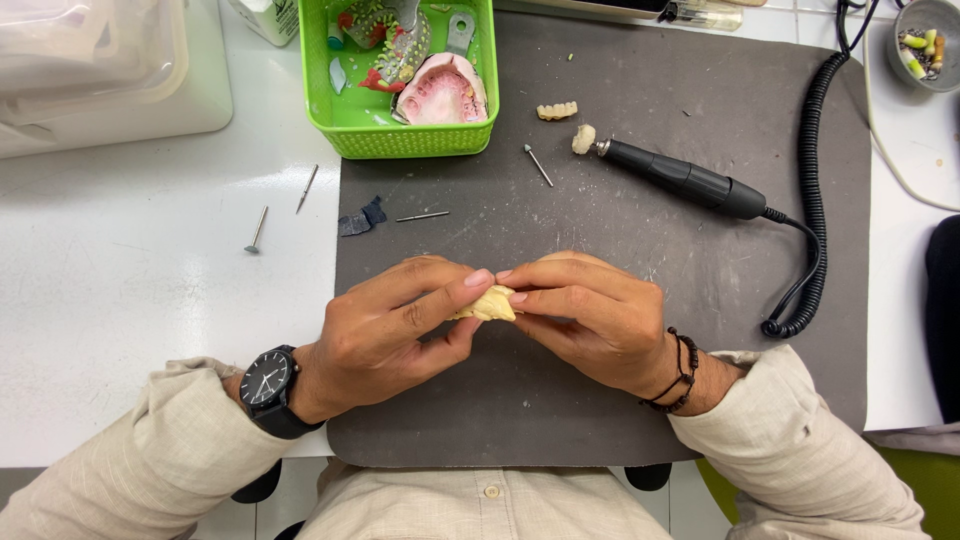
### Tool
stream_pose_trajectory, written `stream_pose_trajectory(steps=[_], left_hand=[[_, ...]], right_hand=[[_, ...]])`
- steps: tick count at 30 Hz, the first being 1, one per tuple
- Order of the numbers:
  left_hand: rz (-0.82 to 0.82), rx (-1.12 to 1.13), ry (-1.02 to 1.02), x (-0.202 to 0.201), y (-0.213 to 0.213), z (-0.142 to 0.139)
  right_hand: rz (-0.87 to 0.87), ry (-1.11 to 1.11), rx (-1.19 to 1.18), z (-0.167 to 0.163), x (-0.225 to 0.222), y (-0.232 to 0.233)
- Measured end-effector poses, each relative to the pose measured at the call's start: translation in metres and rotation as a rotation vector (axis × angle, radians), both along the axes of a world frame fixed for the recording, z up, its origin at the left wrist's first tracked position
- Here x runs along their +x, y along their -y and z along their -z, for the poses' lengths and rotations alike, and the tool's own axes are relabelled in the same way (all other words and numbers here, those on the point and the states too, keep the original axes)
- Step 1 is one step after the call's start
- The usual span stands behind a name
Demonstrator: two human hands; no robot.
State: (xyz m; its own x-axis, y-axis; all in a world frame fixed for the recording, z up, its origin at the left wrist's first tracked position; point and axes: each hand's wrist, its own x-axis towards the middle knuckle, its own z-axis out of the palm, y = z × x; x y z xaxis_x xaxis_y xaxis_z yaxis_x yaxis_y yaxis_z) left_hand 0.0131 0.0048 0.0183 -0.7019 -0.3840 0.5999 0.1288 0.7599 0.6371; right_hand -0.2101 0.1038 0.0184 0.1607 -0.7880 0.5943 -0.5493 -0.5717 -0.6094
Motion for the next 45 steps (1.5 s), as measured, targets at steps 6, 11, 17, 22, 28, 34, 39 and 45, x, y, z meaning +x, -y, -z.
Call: stream_pose_trajectory(steps=[6, 11, 17, 22, 28, 34, 39, 45], left_hand=[[-0.037, -0.012, -0.023, -0.001, -0.003, -0.001], [-0.030, -0.015, 0.010, 0.001, -0.005, 0.000], [-0.004, -0.025, 0.008, 0.001, -0.003, 0.003], [0.026, -0.031, -0.004, 0.002, -0.002, 0.002], [0.013, -0.014, 0.005, 0.001, -0.003, -0.001], [-0.122, 0.082, 0.045, -0.004, -0.004, -0.006], [-0.129, 0.067, 0.060, -0.005, -0.003, -0.004], [-0.083, 0.055, 0.067, -0.001, -0.004, 0.002]], right_hand=[[-0.002, -0.112, -0.027, -0.005, 0.002, 0.000], [-0.098, -0.124, -0.005, -0.008, 0.001, -0.001], [-0.046, -0.097, 0.035, -0.005, 0.002, -0.001], [-0.049, -0.120, 0.020, -0.005, 0.000, -0.001], [-0.013, -0.067, 0.035, -0.005, 0.003, -0.005], [0.090, -0.009, -0.004, -0.005, 0.003, -0.007], [0.125, 0.071, 0.064, -0.001, 0.000, -0.009], [-0.024, 0.448, 0.407, 0.011, -0.008, -0.009]])
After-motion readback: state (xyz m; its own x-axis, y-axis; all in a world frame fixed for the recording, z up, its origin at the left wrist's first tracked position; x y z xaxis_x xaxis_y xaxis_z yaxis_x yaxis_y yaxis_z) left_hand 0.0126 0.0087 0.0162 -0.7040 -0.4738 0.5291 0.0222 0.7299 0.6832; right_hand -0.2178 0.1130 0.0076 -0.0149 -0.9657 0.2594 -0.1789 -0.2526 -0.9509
